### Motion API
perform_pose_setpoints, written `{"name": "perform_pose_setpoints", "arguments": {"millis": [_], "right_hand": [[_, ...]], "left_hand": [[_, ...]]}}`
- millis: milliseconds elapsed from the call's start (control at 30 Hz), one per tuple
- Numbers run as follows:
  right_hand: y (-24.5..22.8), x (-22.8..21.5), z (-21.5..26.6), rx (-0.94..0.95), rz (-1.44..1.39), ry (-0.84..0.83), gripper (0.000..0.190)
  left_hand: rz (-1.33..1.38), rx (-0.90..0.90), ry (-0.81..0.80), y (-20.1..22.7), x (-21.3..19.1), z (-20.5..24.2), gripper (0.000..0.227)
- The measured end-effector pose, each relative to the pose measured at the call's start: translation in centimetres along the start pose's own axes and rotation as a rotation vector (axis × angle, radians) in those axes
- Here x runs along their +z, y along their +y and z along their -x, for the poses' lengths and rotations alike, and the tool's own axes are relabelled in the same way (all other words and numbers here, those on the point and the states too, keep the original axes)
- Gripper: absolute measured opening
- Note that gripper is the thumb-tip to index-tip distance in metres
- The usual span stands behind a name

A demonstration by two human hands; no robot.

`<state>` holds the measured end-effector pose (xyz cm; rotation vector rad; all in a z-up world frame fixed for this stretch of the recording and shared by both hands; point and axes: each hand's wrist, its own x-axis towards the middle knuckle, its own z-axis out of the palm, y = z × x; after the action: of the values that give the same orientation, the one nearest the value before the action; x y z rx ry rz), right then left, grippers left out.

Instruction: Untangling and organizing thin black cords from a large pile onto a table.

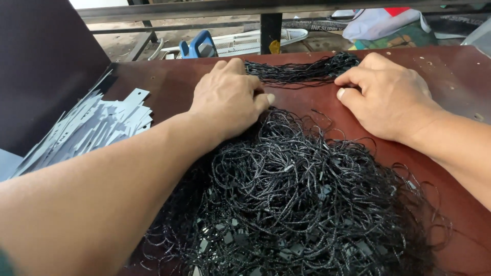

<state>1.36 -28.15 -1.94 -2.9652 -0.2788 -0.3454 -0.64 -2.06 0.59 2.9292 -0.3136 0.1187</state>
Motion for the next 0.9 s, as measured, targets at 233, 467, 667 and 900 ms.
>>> {"name": "perform_pose_setpoints", "arguments": {"millis": [233, 467, 667, 900], "right_hand": [[0.9, 0.6, -0.1, -0.019, -0.042, 0.037, 0.038], [-0.6, -0.1, -1.0, -0.243, 0.041, -0.024, 0.04], [-2.4, -1.1, -1.2, -0.051, 0.045, -0.172, 0.051], [-1.6, -1.9, 0.7, 0.028, -0.249, -0.096, 0.042]], "left_hand": [[-0.03, 0.007, 0.097, -0.5, 1.2, -1.4, 0.042], [0.07, 0.059, -0.014, 1.7, -0.2, -1.0, 0.048], [-0.044, 0.034, -0.08, 2.5, -0.1, -2.0, 0.055], [0.404, -0.17, 0.0, 0.1, -2.8, 0.4, 0.042]]}}
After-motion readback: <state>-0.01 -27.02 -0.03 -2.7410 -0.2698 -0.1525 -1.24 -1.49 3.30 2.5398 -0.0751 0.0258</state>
